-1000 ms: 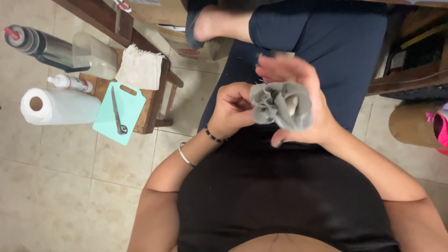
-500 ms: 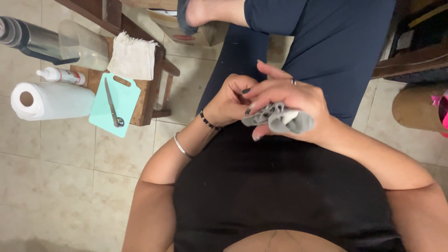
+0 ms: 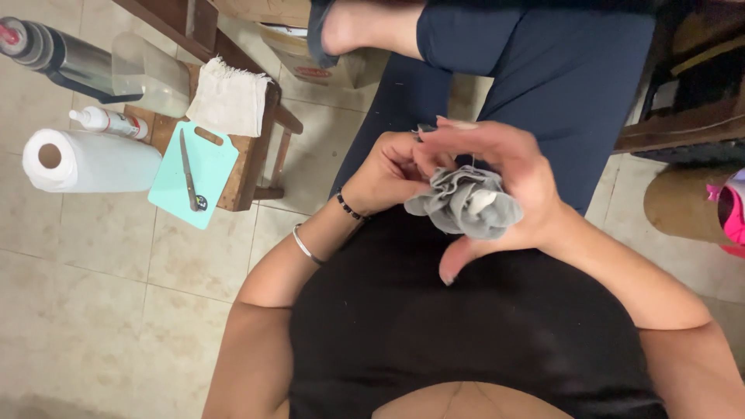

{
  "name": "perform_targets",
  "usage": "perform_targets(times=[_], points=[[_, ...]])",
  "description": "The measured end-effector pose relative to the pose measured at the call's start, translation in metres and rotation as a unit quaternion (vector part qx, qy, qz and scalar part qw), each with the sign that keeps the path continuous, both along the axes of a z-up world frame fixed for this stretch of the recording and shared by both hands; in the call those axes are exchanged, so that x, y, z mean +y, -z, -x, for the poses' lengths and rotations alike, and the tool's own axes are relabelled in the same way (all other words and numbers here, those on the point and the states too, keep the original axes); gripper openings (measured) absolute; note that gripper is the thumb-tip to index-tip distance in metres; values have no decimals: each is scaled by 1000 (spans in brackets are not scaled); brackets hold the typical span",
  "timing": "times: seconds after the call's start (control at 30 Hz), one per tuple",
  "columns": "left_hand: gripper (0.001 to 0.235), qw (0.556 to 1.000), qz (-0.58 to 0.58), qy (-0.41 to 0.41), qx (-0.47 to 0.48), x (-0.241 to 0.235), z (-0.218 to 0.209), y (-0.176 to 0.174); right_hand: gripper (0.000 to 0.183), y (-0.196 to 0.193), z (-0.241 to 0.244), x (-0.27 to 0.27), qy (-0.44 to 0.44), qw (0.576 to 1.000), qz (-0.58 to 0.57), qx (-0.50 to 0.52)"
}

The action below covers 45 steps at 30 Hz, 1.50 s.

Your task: The person shapes a gray fabric rose by hand, folding and tucking petals around a wooden stick stem. The person repeatedly adjusts the petal layers to refine the flower's shape while holding the stem.

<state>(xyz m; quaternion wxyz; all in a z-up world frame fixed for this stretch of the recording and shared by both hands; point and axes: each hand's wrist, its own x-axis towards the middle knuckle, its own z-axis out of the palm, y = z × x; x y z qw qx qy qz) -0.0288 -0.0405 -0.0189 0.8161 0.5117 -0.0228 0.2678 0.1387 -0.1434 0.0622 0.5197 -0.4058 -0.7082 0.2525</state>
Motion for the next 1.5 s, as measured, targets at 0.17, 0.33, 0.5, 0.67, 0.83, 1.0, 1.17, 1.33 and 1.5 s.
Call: perform_targets(times=[0.17, 0.33, 0.5, 0.67, 0.83, 1.0, 1.17, 1.33, 1.5], points=[[23, 994, -63, -72, 49, 0, -2, -1, 112, 17, -8, -1, -31, 997, -49, -47], [20, 995, -25, -94, 29, 2, -1, 2, 104, -8, -5, -2, -59, 998, 32, -11], [30, 990, -18, 35, -134, 39, -2, -13, 79, -44, -13, 1, -3, 995, 95, 16], [18, 978, -82, 117, -154, 62, -1, -27, 44, -65, -5, 3, -8, 992, 110, -68], [17, 974, -102, 130, -155, 62, -3, -29, 12, -66, -1, -1, 56, 982, 173, -48], [13, 964, -91, 180, -173, 63, -4, -31, 18, -57, -4, 0, -6, 933, 334, 134], [28, 980, -113, 144, -75, 71, 8, -16, 28, -78, -19, 12, -53, 981, 179, -45], [29, 978, -99, 182, 5, 68, 8, -32, 13, -99, -6, 22, -52, 975, 158, -149], [19, 980, -137, 142, 35, 68, 9, -38, 13, -83, -11, 28, 21, 940, 322, -108]])
